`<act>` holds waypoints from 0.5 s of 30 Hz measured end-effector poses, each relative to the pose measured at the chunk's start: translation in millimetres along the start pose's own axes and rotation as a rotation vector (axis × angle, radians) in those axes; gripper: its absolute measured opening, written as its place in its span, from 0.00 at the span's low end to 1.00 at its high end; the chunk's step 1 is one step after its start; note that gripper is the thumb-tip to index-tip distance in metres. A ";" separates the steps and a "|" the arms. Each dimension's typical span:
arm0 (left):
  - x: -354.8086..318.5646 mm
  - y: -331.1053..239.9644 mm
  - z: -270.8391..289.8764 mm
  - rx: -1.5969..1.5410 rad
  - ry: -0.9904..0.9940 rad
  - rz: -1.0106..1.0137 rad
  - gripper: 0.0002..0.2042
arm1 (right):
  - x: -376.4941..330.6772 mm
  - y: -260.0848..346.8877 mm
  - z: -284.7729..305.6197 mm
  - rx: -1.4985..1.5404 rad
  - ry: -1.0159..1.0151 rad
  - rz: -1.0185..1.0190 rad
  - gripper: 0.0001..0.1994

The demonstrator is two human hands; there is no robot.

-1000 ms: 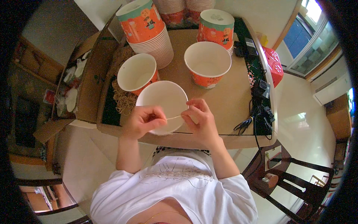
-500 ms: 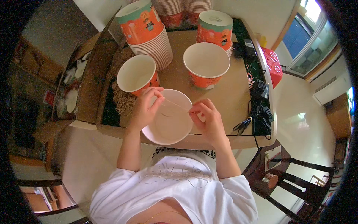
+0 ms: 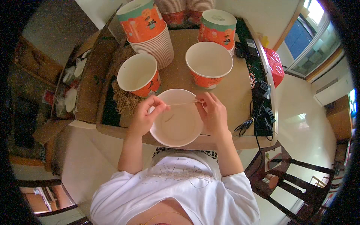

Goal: Securing rubber bands onto the rims of paper bowls for packaging.

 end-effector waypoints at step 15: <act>-1.4 26.0 8.9 -0.904 0.106 0.078 0.08 | 35.5 -20.8 7.3 -0.183 0.144 -0.019 0.14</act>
Point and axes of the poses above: each hand's wrist, its own x-axis towards the middle knuckle, its own z-axis out of the back of the hand, y = z × x, the point moved 4 cm from there along x, towards the middle knuckle, and after that the axes turned 3 degrees about y, right-handed, at the moved point
